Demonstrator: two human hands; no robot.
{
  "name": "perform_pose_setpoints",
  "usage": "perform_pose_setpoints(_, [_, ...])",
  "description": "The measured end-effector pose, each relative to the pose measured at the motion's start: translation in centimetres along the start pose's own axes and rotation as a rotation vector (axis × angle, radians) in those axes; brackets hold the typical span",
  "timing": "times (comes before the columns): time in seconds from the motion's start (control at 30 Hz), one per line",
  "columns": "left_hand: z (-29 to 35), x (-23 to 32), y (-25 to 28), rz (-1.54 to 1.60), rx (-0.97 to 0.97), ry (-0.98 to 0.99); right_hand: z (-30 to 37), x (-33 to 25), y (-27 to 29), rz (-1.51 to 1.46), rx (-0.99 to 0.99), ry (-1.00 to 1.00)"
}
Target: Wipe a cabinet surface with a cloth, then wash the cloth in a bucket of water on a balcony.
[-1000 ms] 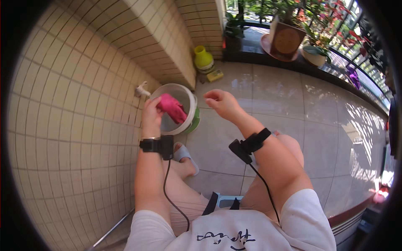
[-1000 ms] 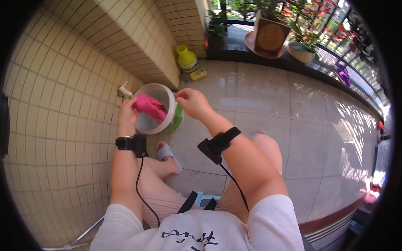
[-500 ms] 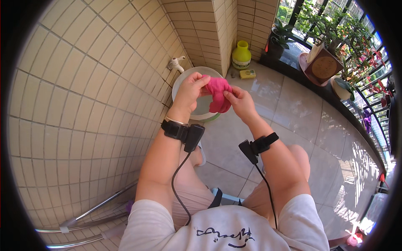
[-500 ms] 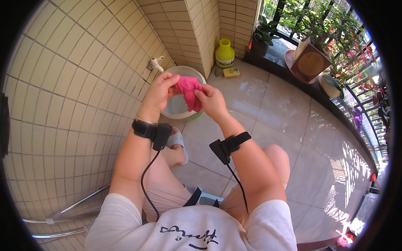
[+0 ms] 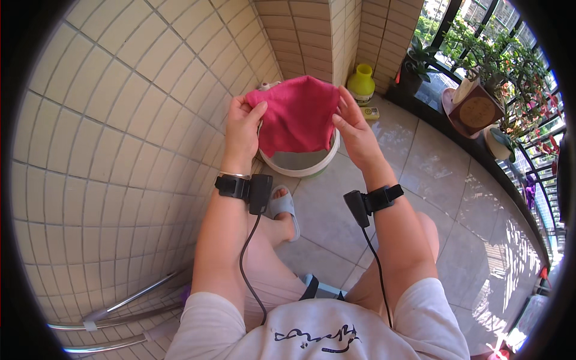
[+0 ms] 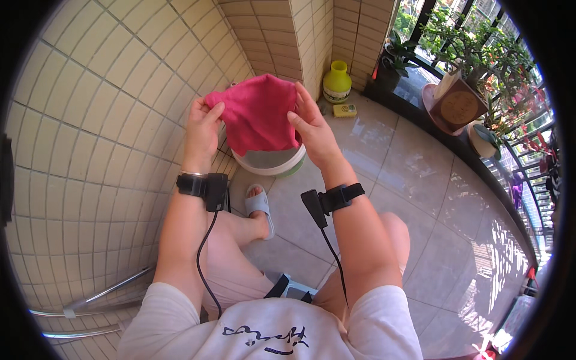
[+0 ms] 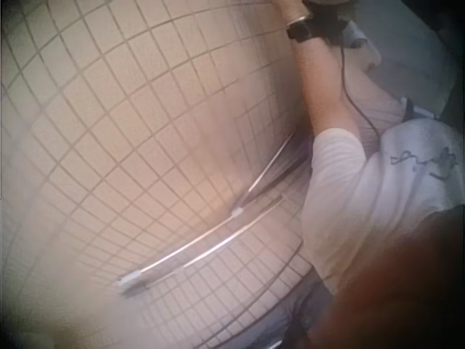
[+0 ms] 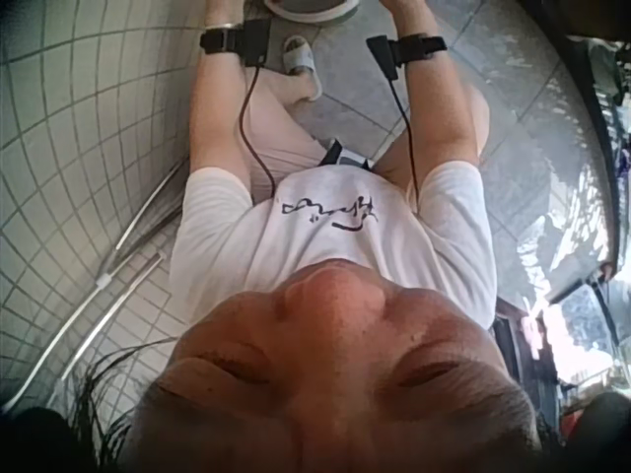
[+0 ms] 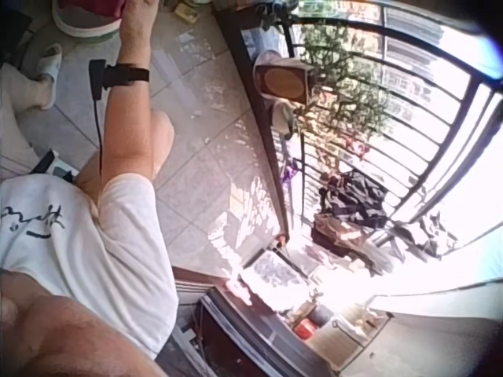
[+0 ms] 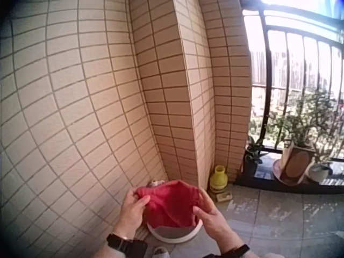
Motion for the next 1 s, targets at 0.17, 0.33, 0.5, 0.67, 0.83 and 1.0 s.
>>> perform_pose_setpoints(0.17, [3.3,-10.8,4.9,-0.575,0.007,0.632,2.9,6.8,5.1,0.599,0.193,-0.573])
perform_pose_setpoints(0.33, [1.4,-16.3,5.3,-1.041,-0.389,0.605,3.8,5.6,5.3,0.6,0.109,-0.552])
perform_pose_setpoints(0.5, [0.1,-24.0,2.4,-1.273,-0.915,0.933,5.9,2.3,7.6,0.678,0.096,-0.58])
perform_pose_setpoints(0.67, [-0.7,-33.2,2.3,-1.379,-1.257,0.851,10.2,-0.7,12.6,0.71,0.222,-0.699])
perform_pose_setpoints(0.83, [-3.5,-39.9,4.9,-1.671,-1.343,0.737,14.4,-0.8,17.8,0.745,0.328,-0.729])
perform_pose_setpoints(1.0, [0.9,-40.8,5.1,-1.818,-1.504,1.021,15.6,-1.9,18.2,0.737,0.362,-0.78])
Point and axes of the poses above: each hand's wrist, its own z-axis away from the middle knuckle, its own y-axis out of the back of the hand, x = y × z, the point moved 9 cm from there along -z, towards the middle knuckle, and after that the axes turned 1 degree about z, right-handed, at the moved point
